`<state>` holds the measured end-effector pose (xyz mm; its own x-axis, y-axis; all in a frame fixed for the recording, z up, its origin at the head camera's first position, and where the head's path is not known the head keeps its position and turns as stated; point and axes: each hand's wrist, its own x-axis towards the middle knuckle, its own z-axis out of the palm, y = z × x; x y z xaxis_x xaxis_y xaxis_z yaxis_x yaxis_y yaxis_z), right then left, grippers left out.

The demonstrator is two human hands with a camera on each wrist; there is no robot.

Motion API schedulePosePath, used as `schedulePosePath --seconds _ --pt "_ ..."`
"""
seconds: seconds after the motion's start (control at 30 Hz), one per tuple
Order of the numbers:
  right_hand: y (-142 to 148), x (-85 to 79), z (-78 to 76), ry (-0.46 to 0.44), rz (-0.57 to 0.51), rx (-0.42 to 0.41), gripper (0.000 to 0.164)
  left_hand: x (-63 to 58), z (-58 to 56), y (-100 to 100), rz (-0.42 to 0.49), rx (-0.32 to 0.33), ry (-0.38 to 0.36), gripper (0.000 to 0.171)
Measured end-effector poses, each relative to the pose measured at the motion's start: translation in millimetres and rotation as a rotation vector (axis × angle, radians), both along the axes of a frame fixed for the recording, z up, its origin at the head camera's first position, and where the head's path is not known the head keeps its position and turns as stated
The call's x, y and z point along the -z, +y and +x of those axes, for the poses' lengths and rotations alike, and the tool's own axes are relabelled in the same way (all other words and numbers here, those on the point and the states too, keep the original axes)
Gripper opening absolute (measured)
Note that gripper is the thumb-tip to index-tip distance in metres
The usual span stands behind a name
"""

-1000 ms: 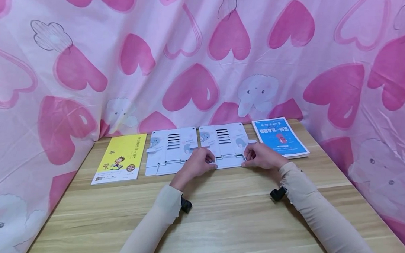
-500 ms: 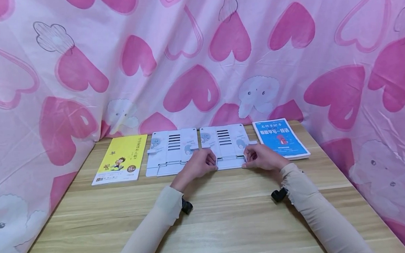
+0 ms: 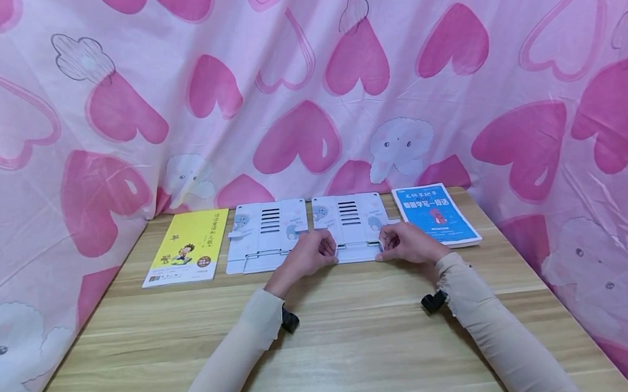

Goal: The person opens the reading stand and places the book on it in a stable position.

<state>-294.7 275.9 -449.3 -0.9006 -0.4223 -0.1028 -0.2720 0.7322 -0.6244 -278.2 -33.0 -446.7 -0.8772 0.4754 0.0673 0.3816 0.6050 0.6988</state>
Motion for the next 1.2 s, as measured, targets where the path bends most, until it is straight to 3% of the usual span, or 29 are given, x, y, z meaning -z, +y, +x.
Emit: schedulePosePath --seconds 0.63,0.8,0.9,1.03,1.2 --pt "-2 -0.2 0.4 -0.012 -0.019 0.016 0.025 1.6 -3.2 -6 -0.001 0.035 -0.015 0.02" --pt "-1 1.1 -1.3 0.023 -0.055 0.055 0.024 -1.6 -6.0 -12 0.015 0.039 -0.021 0.019" --pt "0 3.2 -2.2 0.056 -0.081 0.101 0.028 -4.7 -9.0 -18 0.03 -0.001 0.009 0.021" --pt "3 7.0 -4.5 0.098 -0.109 0.173 0.037 -7.3 -14.4 -26 0.046 -0.099 0.073 0.026" --pt "8 10.2 -7.9 0.157 -0.158 0.261 0.038 -6.1 -21.2 -31 0.055 -0.203 0.101 0.033"
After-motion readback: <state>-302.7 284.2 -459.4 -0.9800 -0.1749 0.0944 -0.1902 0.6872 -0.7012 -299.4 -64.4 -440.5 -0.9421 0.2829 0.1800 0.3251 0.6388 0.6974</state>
